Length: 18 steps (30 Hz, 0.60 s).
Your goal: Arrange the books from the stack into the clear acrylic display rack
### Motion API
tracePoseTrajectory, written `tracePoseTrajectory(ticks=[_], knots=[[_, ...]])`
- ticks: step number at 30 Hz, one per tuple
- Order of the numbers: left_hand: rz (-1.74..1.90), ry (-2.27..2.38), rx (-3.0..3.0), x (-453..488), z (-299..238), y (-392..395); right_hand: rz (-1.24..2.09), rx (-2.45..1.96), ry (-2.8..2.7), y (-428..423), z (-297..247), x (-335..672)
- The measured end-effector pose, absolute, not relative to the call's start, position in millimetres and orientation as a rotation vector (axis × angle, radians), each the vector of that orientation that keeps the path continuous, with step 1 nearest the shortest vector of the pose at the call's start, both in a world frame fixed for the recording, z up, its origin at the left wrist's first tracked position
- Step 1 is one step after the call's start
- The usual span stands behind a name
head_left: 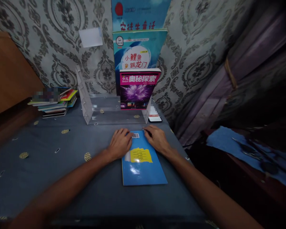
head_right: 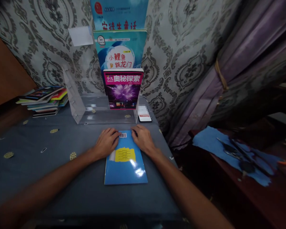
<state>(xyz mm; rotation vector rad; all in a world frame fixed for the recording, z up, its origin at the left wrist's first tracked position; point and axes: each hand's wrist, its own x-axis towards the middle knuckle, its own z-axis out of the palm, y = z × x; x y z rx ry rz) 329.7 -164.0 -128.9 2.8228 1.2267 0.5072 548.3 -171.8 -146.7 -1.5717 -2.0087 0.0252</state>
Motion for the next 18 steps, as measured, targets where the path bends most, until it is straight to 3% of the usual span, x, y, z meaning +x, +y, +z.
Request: tracePoseTrajectory(ticks=[18], knots=[[0.512, 1.210, 2.880, 325.9, -131.6, -165.6, -0.013, -1.642, -2.135, -175.3, -142.6, 542.4]])
